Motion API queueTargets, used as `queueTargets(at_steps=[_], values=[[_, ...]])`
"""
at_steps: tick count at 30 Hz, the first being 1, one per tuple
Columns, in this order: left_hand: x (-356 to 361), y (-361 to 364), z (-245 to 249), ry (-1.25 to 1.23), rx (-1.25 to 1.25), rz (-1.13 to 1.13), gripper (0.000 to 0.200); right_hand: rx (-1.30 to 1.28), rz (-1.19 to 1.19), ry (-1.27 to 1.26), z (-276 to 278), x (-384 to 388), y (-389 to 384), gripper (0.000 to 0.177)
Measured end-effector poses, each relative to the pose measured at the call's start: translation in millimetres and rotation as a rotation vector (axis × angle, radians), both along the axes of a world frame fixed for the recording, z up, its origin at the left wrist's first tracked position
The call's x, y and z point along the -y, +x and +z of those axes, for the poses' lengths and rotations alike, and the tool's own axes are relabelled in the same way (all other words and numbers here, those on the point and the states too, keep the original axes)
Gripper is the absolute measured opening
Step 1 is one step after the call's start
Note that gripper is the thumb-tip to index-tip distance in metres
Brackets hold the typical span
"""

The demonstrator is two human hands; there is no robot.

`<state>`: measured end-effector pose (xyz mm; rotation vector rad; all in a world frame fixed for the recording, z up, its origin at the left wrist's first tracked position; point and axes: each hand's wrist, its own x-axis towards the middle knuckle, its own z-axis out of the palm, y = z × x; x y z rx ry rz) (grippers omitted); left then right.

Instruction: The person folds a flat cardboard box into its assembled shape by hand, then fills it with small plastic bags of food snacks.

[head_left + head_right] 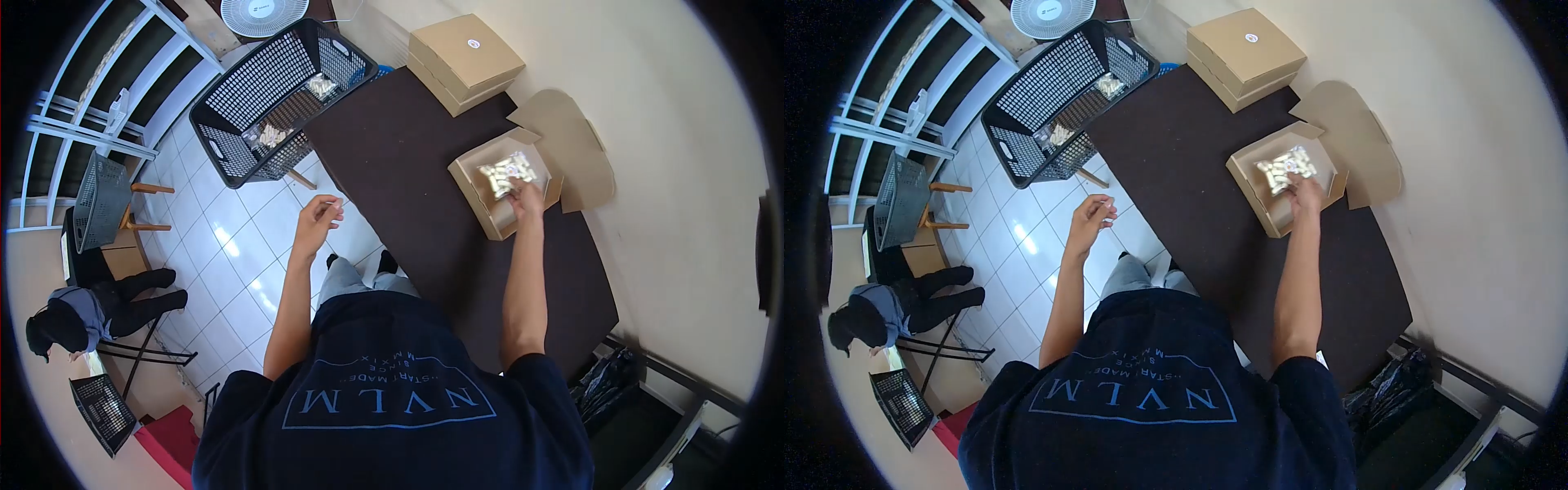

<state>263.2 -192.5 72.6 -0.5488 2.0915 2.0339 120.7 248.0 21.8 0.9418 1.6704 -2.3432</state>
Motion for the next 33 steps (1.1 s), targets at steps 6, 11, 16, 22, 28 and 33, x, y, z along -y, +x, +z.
queueTargets(at_steps=[6, 11, 16, 22, 28, 33], values=[[23, 10, -2, -0.050, -0.005, 0.024, 0.023, 0.179, -0.036, 0.052, -39, 38, -17, 0.020], [44, 15, -8, -0.077, 0.036, 0.044, 0.024, 0.307, 0.315, 0.915, -43, 36, -14, 0.047], [69, 5, -10, -0.086, -0.002, 0.102, 0.026, 0.140, 0.361, 1.339, -18, 21, -15, 0.049], [111, -23, 1, -0.050, -0.068, 0.248, 0.024, -0.185, 0.603, 1.007, -50, 52, -40, 0.019], [182, -74, 2, -0.032, -0.066, 0.357, 0.024, 0.151, 0.537, 0.889, -33, 52, -54, 0.012], [254, -168, -32, 0.029, -0.049, 0.415, 0.022, 0.158, 0.602, 0.649, -40, 40, -45, 0.010]])
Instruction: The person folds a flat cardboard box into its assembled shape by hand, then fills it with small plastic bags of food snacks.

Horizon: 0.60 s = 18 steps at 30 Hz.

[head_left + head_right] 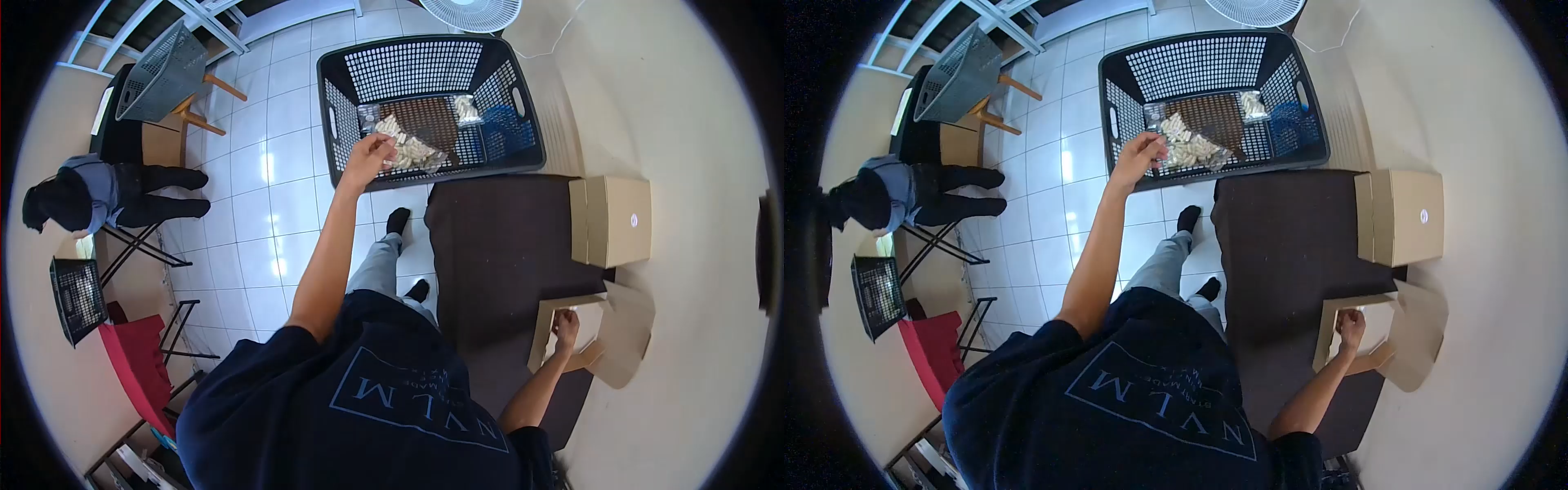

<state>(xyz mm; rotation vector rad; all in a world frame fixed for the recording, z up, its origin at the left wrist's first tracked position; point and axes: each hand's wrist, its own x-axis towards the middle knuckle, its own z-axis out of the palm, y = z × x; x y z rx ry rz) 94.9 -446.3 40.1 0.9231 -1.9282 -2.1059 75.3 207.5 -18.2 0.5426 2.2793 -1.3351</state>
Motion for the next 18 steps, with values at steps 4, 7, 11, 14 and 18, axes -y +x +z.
queueTargets(at_steps=[4, 7, 11, 14, 18], values=[[51, -67, -83, 0.066, 0.126, 0.005, 0.021, 0.007, -0.238, 0.126, 48, 20, 7, 0.018], [78, -102, -173, -0.208, 0.288, -0.114, 0.019, -0.079, -0.459, 0.156, 77, 25, 26, 0.023], [75, -127, -216, -0.741, 0.385, -0.571, 0.021, -0.199, -0.502, 0.189, 102, 43, 67, 0.020], [60, -139, -233, -0.771, 0.562, -0.745, 0.035, -0.165, -0.537, 0.264, 117, 73, 101, 0.021], [62, -155, -265, -0.698, 0.752, -0.851, 0.057, -0.064, -0.728, 0.242, 126, 126, 131, 0.019]])
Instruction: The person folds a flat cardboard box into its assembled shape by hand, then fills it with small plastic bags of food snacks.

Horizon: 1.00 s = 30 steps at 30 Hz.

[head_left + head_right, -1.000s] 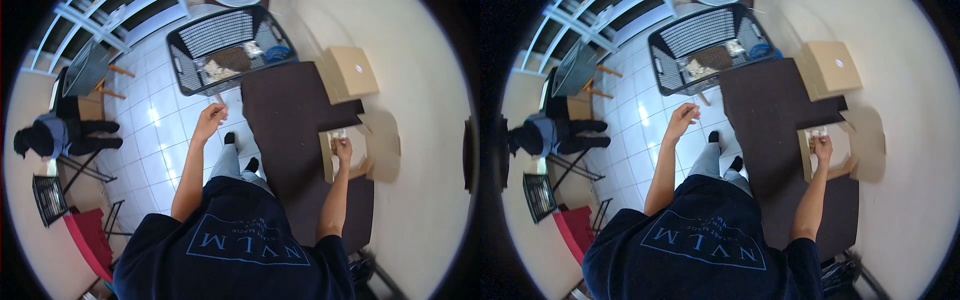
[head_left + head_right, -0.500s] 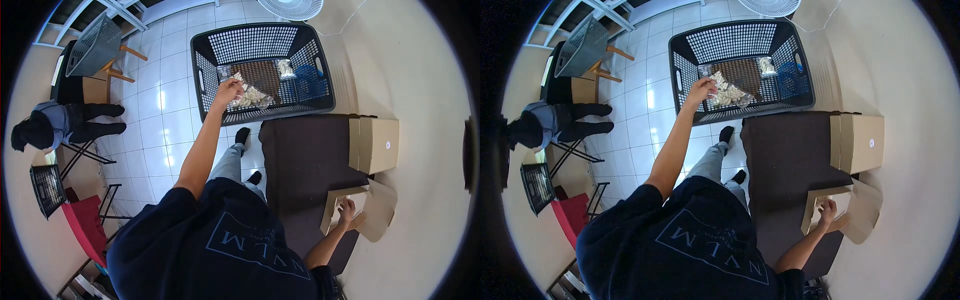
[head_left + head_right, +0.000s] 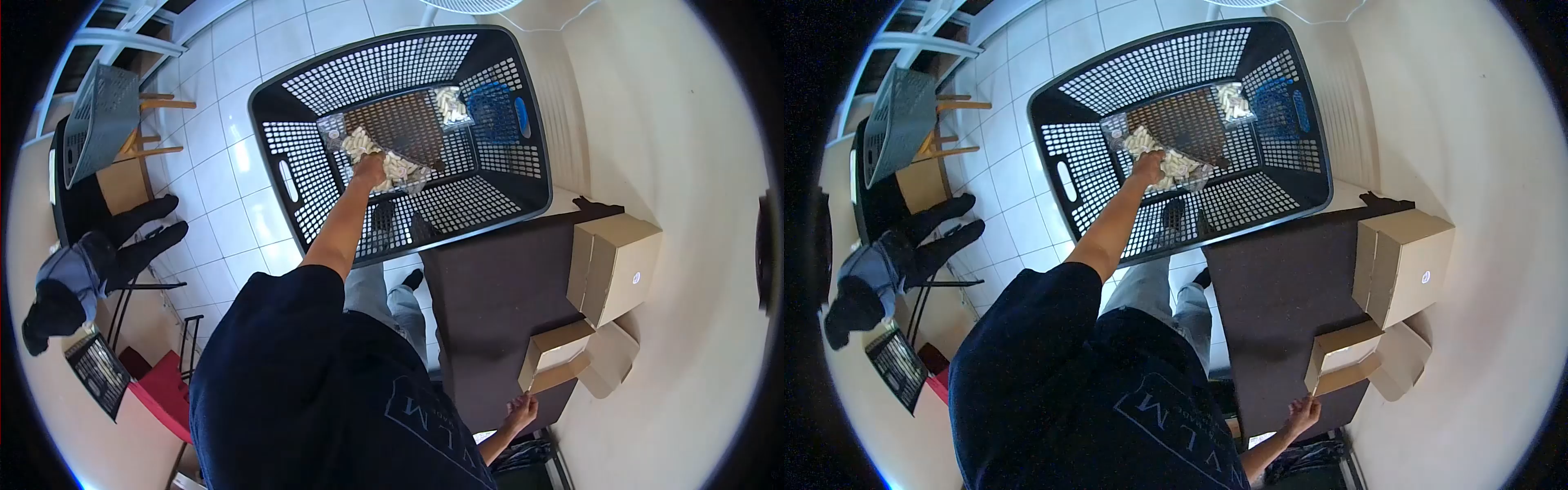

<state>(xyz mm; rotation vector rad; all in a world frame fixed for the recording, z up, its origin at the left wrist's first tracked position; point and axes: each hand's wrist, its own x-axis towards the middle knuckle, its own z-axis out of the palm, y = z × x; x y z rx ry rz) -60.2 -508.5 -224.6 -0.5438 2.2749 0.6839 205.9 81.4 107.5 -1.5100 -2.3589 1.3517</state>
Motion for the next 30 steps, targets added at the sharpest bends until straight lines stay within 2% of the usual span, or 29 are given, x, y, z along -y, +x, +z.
queueTargets(at_steps=[1, 2, 3, 5, 6, 7, 9, 10, 11, 13, 14, 15, 17, 18, 19, 21, 22, 24, 27, 29, 30], values=[[-1, -2, 1, 0.041, 0.025, 0.042, 0.065, 0.048, -0.021, -0.013, 3, 12, 6, 0.018], [0, -6, 2, 0.030, 0.120, -0.025, 0.080, 0.095, -0.041, -0.025, 6, 22, 12, 0.017], [-2, -6, -1, 0.040, 0.126, -0.039, 0.080, 0.102, -0.055, -0.015, 7, 31, 19, 0.017], [-5, -3, -2, -0.095, 0.115, -0.163, 0.080, 0.140, -0.092, -0.094, 4, 42, 31, 0.017], [-7, 3, -13, -0.159, 0.037, -0.165, 0.061, 0.171, -0.086, -0.091, 3, 48, 36, 0.016], [-5, 4, -22, -0.153, 0.034, -0.175, 0.061, 0.169, -0.097, -0.086, 5, 56, 38, 0.016], [3, 1, -32, -0.076, 0.154, -0.315, 0.045, 0.227, -0.100, -0.075, 5, 69, 36, 0.013], [4, 5, -24, -0.054, 0.089, -0.283, 0.023, 0.230, -0.081, -0.091, 6, 73, 34, 0.013], [9, 8, -31, -0.056, 0.087, -0.290, 0.023, 0.227, -0.088, -0.093, 6, 77, 31, 0.013], [27, 17, -61, 0.129, -0.096, -0.305, 0.013, 0.247, -0.020, -0.114, 3, 88, 21, 0.018], [32, 15, -50, 0.245, -0.179, -0.262, 0.011, 0.234, 0.001, -0.140, 0, 90, 17, 0.019], [33, 13, -40, 0.240, -0.188, -0.266, 0.011, 0.224, -0.001, -0.144, -2, 91, 12, 0.019], [37, 8, -23, 0.481, -0.276, -0.015, 0.012, 0.213, 0.116, -0.203, -6, 99, 0, 0.019], [40, 7, -16, 0.647, -0.391, 0.085, 0.011, 0.197, 0.111, -0.210, -7, 106, -9, 0.019], [42, 2, -10, 0.629, -0.539, 0.060, 0.011, 0.184, 0.186, -0.235, -6, 113, -18, 0.019], [32, -17, 97, 0.638, -0.288, 0.353, 0.013, 0.150, 0.252, -0.257, -4, 127, -38, 0.019], [26, -18, 108, 0.916, -0.445, 0.461, 0.011, 0.127, 0.328, -0.261, -3, 133, -48, 0.020], [6, -25, 175, 1.071, -0.553, 0.569, 0.009, 0.077, 0.395, -0.268, -3, 148, -70, 0.021], [-27, -22, 243, 1.288, -0.700, 0.523, 0.011, -0.019, 0.528, -0.391, 2, 167, -103, 0.025], [-58, -12, 284, 1.238, -0.843, 0.377, 0.008, -0.085, 0.496, -0.571, 9, 181, -126, 0.034], [-76, -3, 312, 1.288, -0.947, 0.233, 0.009, -0.131, 0.458, -0.690, 14, 187, -135, 0.040]])
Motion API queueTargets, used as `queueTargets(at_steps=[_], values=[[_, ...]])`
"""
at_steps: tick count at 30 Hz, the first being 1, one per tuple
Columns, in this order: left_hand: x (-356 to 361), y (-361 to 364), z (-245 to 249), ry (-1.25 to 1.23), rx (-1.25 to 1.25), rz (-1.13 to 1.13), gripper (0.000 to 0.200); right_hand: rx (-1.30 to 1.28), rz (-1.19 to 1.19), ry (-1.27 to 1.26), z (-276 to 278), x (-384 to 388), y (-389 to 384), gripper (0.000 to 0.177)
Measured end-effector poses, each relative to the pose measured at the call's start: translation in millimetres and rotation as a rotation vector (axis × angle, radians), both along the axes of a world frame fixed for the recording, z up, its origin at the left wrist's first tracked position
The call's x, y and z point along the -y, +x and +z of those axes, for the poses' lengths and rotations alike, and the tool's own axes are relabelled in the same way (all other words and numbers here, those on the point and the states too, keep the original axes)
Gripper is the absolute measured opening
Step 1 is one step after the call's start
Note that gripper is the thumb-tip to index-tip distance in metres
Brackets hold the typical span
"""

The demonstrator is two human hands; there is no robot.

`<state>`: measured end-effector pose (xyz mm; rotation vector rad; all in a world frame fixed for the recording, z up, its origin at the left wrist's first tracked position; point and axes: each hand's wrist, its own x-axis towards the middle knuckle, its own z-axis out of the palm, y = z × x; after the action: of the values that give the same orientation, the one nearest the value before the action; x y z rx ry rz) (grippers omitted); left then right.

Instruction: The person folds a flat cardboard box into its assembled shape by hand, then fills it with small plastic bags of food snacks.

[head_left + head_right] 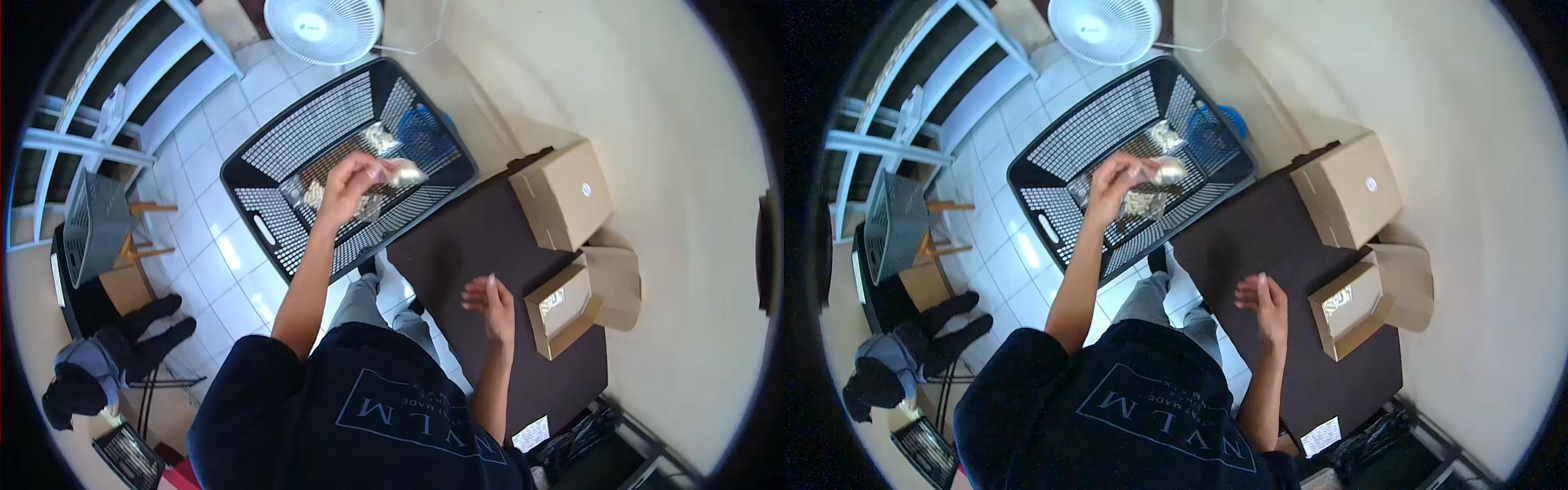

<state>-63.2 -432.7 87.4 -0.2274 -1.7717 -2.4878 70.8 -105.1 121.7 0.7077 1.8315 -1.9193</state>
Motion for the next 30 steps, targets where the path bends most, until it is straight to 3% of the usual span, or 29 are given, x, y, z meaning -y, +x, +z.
queueTargets(at_steps=[2, 3, 5, 8, 11, 13, 15, 17, 19, 23, 27, 30], values=[[-40, 21, 41, -0.051, -0.096, -0.092, 0.007, -0.060, 0.002, -0.330, 22, 5, -17, 0.047], [-59, 32, 59, -0.080, -0.130, -0.144, 0.005, -0.089, -0.026, -0.332, 35, 6, -24, 0.047], [-91, 46, 90, -0.330, -0.417, -0.301, 0.007, -0.131, 0.013, -0.679, 61, 3, -30, 0.041], [-142, 75, 121, -0.388, -0.554, -0.463, 0.008, -0.296, 0.040, -0.555, 83, -24, -11, 0.033], [-183, 96, 130, -0.374, -0.599, -0.629, 0.009, -0.348, -0.109, -0.413, 98, -62, 23, 0.031], [-215, 112, 134, -0.271, -0.534, -0.583, 0.016, -0.380, -0.230, -0.430, 102, -91, 49, 0.033], [-246, 123, 132, -0.225, -0.604, -0.469, 0.021, -0.437, -0.253, -0.265, 102, -123, 75, 0.034], [-277, 150, 122, -0.193, -0.147, -0.332, 0.019, -0.509, -0.380, -0.289, 102, -142, 99, 0.035], [-321, 169, 122, -0.158, -0.087, -0.274, 0.016, -0.574, -0.469, -0.331, 109, -159, 123, 0.034], [-376, 212, 134, -0.176, 0.192, -0.787, 0.020, -0.616, -0.571, -0.191, 124, -181, 165, 0.031], [-401, 236, 144, -0.098, 0.215, -0.952, 0.015, -0.692, -0.581, -0.041, 123, -198, 200, 0.027], [-400, 242, 147, -0.143, 0.200, -1.095, 0.015, -0.737, -0.630, -0.075, 120, -204, 219, 0.026]])
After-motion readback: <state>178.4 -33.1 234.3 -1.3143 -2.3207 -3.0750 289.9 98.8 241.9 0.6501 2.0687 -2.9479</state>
